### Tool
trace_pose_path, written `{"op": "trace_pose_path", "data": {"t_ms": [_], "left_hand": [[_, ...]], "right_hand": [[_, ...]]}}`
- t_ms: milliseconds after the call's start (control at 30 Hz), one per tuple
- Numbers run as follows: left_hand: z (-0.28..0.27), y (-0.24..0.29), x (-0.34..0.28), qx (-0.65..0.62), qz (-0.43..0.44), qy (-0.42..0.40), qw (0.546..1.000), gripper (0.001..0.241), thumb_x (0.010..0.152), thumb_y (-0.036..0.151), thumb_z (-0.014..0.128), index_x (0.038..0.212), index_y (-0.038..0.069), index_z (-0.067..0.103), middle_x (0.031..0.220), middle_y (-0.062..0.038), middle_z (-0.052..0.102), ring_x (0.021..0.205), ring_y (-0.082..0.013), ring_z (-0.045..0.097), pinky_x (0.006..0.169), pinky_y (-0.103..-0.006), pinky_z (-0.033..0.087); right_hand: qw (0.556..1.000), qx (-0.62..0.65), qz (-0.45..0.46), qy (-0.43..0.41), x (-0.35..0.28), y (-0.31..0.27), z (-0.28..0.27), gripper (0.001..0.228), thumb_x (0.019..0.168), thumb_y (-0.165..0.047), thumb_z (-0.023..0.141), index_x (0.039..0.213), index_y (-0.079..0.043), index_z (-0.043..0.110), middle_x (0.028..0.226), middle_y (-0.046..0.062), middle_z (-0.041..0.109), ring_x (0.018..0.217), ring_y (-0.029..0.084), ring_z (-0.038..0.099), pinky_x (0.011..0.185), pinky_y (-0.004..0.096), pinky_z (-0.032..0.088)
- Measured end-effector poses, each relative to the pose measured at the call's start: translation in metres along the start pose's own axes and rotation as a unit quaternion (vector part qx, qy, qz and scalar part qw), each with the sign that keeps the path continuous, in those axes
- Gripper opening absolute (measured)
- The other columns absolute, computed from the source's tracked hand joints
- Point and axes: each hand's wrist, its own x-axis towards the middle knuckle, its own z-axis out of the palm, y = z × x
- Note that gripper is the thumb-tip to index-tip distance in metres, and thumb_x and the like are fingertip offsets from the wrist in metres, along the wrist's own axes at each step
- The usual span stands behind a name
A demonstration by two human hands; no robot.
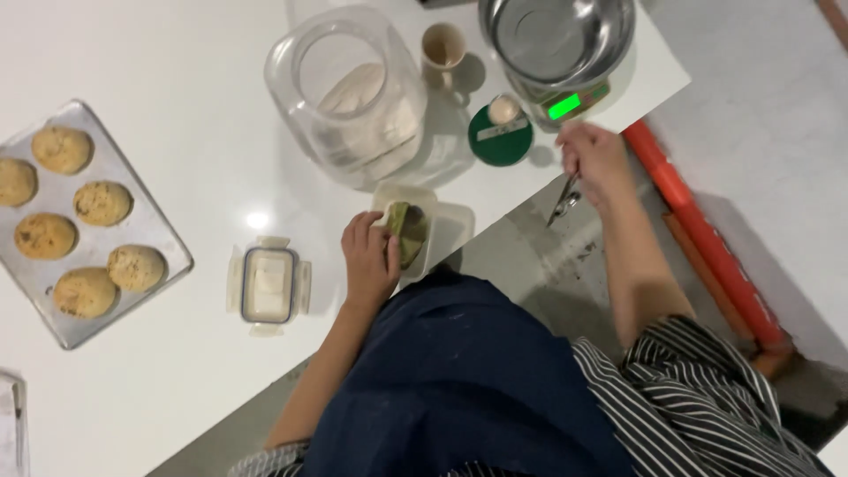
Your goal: Measuring and pouring dry and liquid ingredients into a mixing bowl using a scale and measuring spoon.
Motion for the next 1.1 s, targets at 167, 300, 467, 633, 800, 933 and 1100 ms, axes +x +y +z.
{"op": "trace_pose_path", "data": {"t_ms": [167,300,467,633,800,933,1100], "left_hand": [[-0.006,0.006,-0.003,0.025,-0.003,-0.004,1.000,0.021,0.094,0.013,0.064,0.111,0.002,0.057,0.135,-0.017,0.054,0.133,-0.0422,0.046,0.111,-0.0540,0.035],[-0.004,0.006,-0.004,0.028,-0.008,0.004,1.000,0.023,0.094,0.014,0.064,0.112,0.002,0.058,0.135,-0.015,0.055,0.132,-0.0413,0.047,0.112,-0.0536,0.036],[-0.005,0.010,-0.003,0.031,-0.041,0.000,0.999,0.022,0.092,0.014,0.065,0.110,0.002,0.058,0.133,-0.016,0.055,0.130,-0.0396,0.048,0.110,-0.0521,0.037],[-0.005,0.011,-0.003,0.036,-0.048,0.000,0.998,0.021,0.092,0.013,0.066,0.109,0.002,0.059,0.133,-0.016,0.056,0.130,-0.0394,0.049,0.109,-0.0517,0.037],[-0.006,0.010,0.000,0.032,-0.036,0.005,0.999,0.022,0.091,0.013,0.066,0.109,0.001,0.059,0.132,-0.017,0.056,0.127,-0.0395,0.050,0.107,-0.0512,0.038],[-0.005,0.005,0.004,0.024,-0.037,-0.009,0.999,0.020,0.092,0.010,0.065,0.109,0.001,0.059,0.133,-0.017,0.057,0.129,-0.0401,0.051,0.108,-0.0506,0.041],[-0.012,-0.014,0.021,0.024,-0.009,-0.026,0.999,0.022,0.096,0.007,0.065,0.117,0.000,0.061,0.135,-0.018,0.061,0.132,-0.0396,0.055,0.111,-0.0486,0.043]], "right_hand": [[0.977,-0.098,-0.119,0.145,0.059,-0.055,-0.035,0.026,0.108,-0.020,0.064,0.088,-0.002,0.067,0.061,-0.002,0.051,0.050,0.007,0.045,0.045,0.026,0.031],[0.960,-0.132,-0.197,0.148,0.108,-0.056,-0.061,0.026,0.108,-0.017,0.069,0.089,0.001,0.068,0.066,-0.002,0.056,0.051,0.007,0.047,0.046,0.026,0.033],[0.974,-0.090,-0.159,0.133,0.140,-0.051,-0.078,0.027,0.107,-0.018,0.069,0.087,0.000,0.068,0.065,-0.001,0.058,0.049,0.007,0.049,0.045,0.025,0.035],[0.891,-0.312,-0.275,0.180,0.148,-0.033,-0.082,0.024,0.110,-0.013,0.071,0.092,0.003,0.068,0.070,0.008,0.058,0.057,0.022,0.049,0.054,0.035,0.040],[0.685,-0.516,-0.442,0.263,0.141,-0.027,-0.078,0.009,0.103,-0.006,0.070,0.095,-0.002,0.068,0.086,0.018,0.066,0.074,0.038,0.061,0.064,0.045,0.049],[0.693,-0.471,-0.475,0.267,0.136,-0.027,-0.088,0.007,0.102,-0.003,0.063,0.101,0.000,0.070,0.094,0.018,0.067,0.081,0.040,0.062,0.069,0.047,0.049],[0.746,-0.458,-0.404,0.266,0.116,-0.019,-0.083,0.014,0.108,-0.007,0.067,0.097,0.002,0.068,0.086,0.017,0.066,0.071,0.033,0.059,0.064,0.042,0.046]]}}
